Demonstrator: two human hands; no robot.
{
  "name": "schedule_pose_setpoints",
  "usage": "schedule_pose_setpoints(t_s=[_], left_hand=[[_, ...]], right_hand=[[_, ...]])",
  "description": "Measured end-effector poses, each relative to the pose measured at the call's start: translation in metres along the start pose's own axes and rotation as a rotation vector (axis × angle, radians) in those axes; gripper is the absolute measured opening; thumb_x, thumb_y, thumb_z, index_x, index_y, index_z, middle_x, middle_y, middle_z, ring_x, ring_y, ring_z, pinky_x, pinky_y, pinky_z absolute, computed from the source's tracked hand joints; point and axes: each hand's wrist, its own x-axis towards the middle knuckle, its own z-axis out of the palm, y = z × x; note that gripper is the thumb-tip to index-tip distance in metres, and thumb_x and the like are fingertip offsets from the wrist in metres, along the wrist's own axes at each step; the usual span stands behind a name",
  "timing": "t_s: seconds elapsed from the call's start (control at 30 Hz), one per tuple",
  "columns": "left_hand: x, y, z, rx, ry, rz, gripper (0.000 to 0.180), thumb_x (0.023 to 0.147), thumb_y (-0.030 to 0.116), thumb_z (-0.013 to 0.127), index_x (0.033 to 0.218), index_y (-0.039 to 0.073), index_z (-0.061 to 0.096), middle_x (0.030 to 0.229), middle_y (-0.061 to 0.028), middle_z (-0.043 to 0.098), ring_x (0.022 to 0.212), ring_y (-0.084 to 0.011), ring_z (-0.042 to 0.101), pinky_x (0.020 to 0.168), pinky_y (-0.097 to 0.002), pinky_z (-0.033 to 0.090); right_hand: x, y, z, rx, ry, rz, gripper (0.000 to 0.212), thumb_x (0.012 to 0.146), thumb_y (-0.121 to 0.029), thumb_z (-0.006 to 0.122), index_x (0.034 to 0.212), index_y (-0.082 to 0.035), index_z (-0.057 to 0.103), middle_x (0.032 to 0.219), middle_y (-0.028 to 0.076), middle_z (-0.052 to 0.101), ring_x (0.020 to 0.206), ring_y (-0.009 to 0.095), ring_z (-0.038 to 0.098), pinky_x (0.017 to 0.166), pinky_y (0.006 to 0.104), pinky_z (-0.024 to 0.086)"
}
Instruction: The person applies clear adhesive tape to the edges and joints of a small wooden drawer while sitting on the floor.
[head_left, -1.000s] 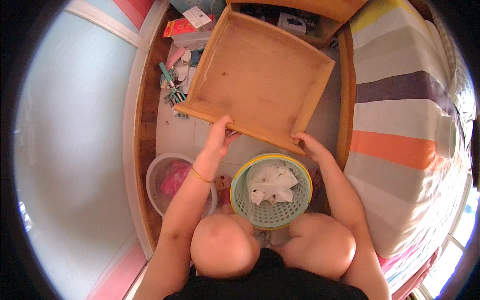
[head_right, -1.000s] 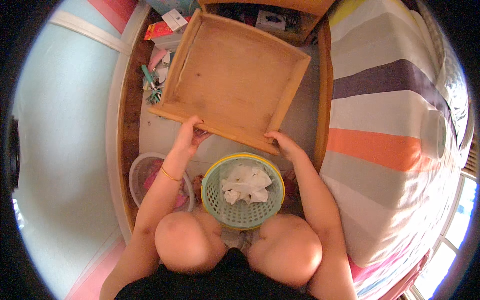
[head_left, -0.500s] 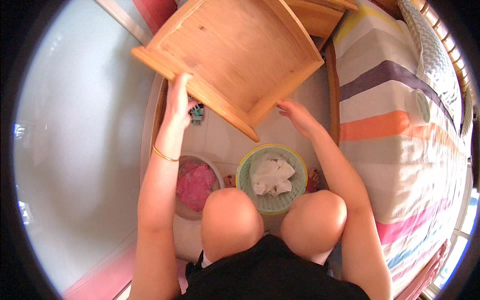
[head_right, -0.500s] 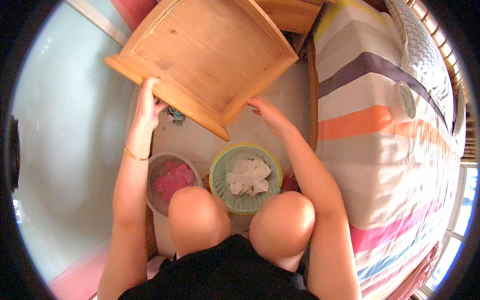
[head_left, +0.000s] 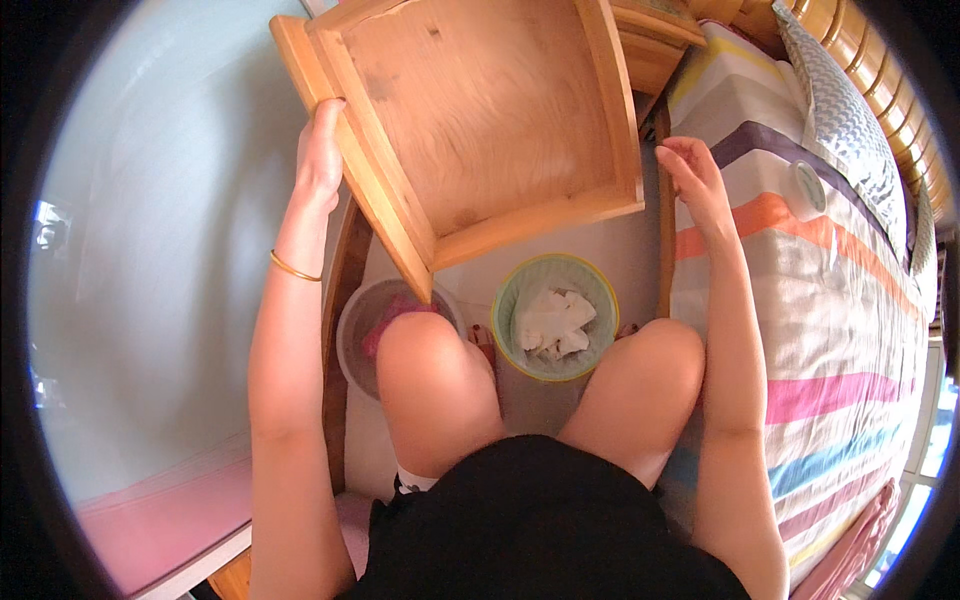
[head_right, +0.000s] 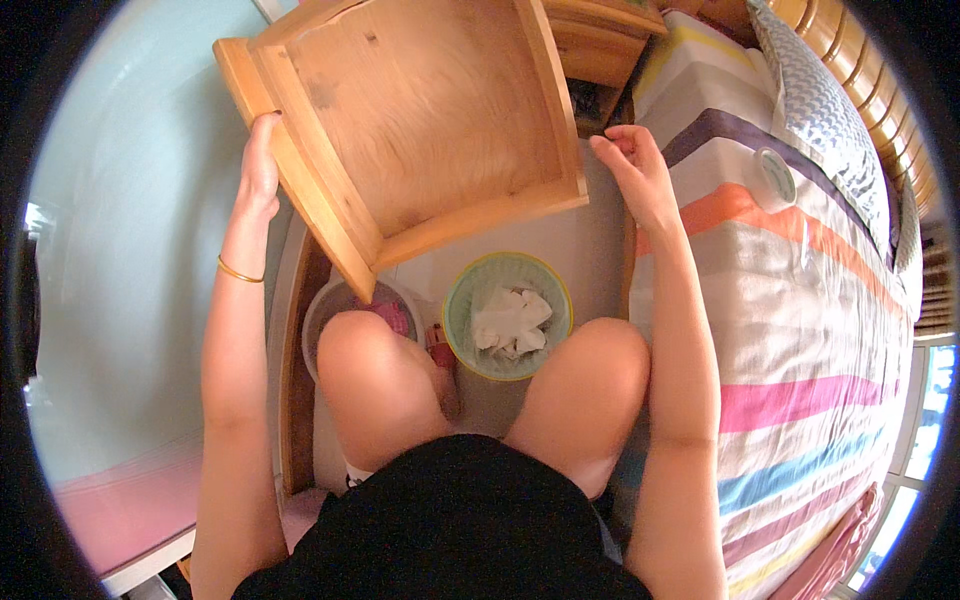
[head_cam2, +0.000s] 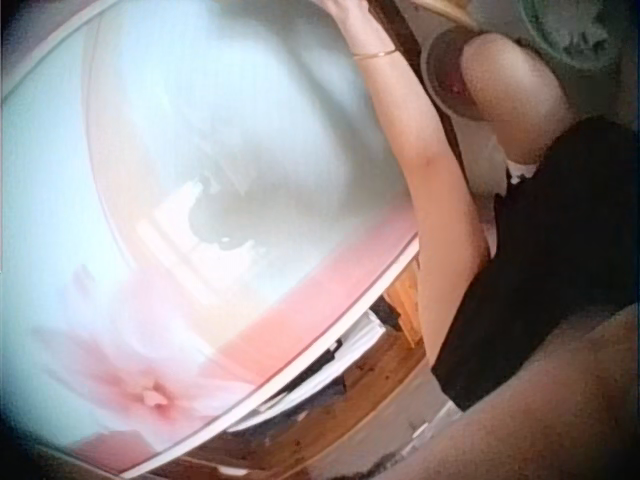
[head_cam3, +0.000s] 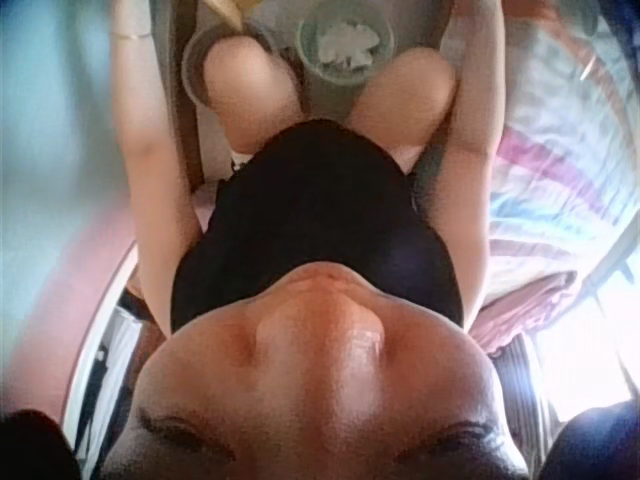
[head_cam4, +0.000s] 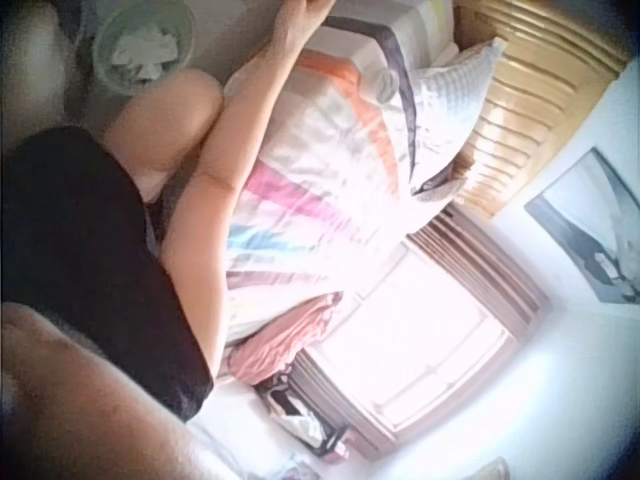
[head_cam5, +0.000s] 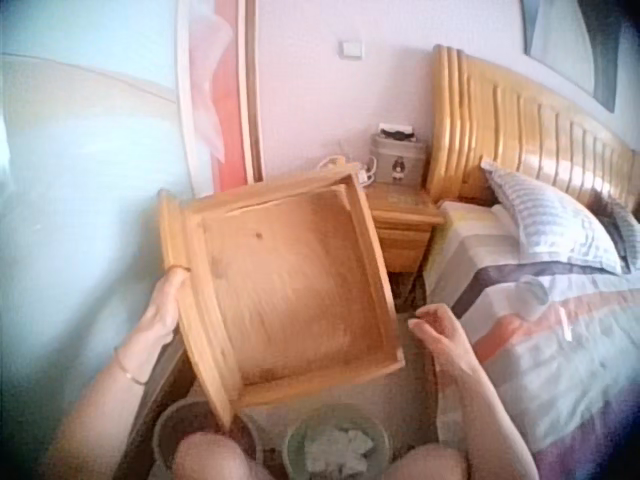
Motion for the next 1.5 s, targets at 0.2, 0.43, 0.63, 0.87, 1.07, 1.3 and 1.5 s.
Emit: schedule_pose_setpoints(t_s=[0.2,0.43,0.63,0.87,1.07,1.3,1.5], left_hand=[[-0.019,0.016,-0.014,-0.007,-0.061,0.161,0.054,0.083,0.041,0.046,0.111,-0.004,0.052,0.103,-0.0119,0.057,0.094,-0.0187,0.053,0.085,-0.0311,0.039],[-0.050,0.056,0.005,0.141,-0.116,0.327,0.056,0.081,0.042,0.050,0.110,-0.005,0.052,0.094,-0.0096,0.058,0.086,-0.0166,0.053,0.078,-0.0307,0.042],[-0.112,0.082,0.032,0.583,-0.041,0.684,0.058,0.077,0.041,0.052,0.125,0.010,0.048,0.092,-0.0105,0.061,0.082,-0.0238,0.061,0.074,-0.0347,0.046],[-0.163,0.060,0.043,0.670,-0.030,0.982,0.070,0.063,0.026,0.066,0.128,0.011,0.045,0.089,-0.0127,0.057,0.082,-0.0285,0.058,0.070,-0.0374,0.048],[-0.214,0.012,0.038,0.552,0.041,1.247,0.098,0.052,0.043,0.074,0.131,-0.002,0.039,0.098,-0.0115,0.051,0.087,-0.0278,0.048,0.079,-0.0382,0.040],[-0.246,-0.026,0.026,0.439,0.090,1.212,0.095,0.058,0.046,0.071,0.130,-0.005,0.038,0.102,-0.0110,0.052,0.092,-0.0243,0.046,0.083,-0.0344,0.036],[-0.249,-0.021,0.019,0.429,0.084,1.260,0.094,0.059,0.045,0.072,0.130,-0.006,0.037,0.101,-0.0110,0.051,0.091,-0.0241,0.047,0.082,-0.0329,0.039]], right_hand=[[-0.017,-0.025,0.000,-0.243,-0.189,-0.025,0.052,0.082,-0.040,0.062,0.111,0.002,0.052,0.069,0.002,0.051,0.063,0.009,0.046,0.057,0.0247,0.039],[-0.043,-0.031,-0.020,-0.256,-0.274,0.050,0.041,0.085,-0.040,0.059,0.092,0.001,0.054,0.057,0.001,0.048,0.045,0.008,0.042,0.043,0.0243,0.034],[-0.071,-0.013,-0.025,-0.118,-0.238,0.316,0.033,0.087,-0.038,0.056,0.080,-0.006,0.053,0.059,0.002,0.053,0.047,0.008,0.046,0.043,0.0221,0.036],[-0.087,0.017,-0.036,0.221,-0.297,0.509,0.030,0.089,-0.035,0.053,0.094,-0.006,0.058,0.072,0.005,0.062,0.055,0.012,0.055,0.049,0.0223,0.041],[-0.107,0.037,-0.052,0.399,-0.399,0.469,0.029,0.091,-0.034,0.049,0.107,-0.011,0.057,0.096,0.006,0.066,0.081,0.015,0.063,0.061,0.0229,0.046],[-0.139,0.017,-0.059,0.562,-0.320,0.439,0.029,0.091,-0.034,0.048,0.109,-0.013,0.056,0.097,0.007,0.065,0.080,0.016,0.063,0.061,0.0259,0.047],[-0.151,0.010,-0.060,0.488,-0.317,0.451,0.029,0.090,-0.034,0.048,0.108,-0.013,0.056,0.096,0.007,0.065,0.078,0.016,0.063,0.060,0.0260,0.047]])
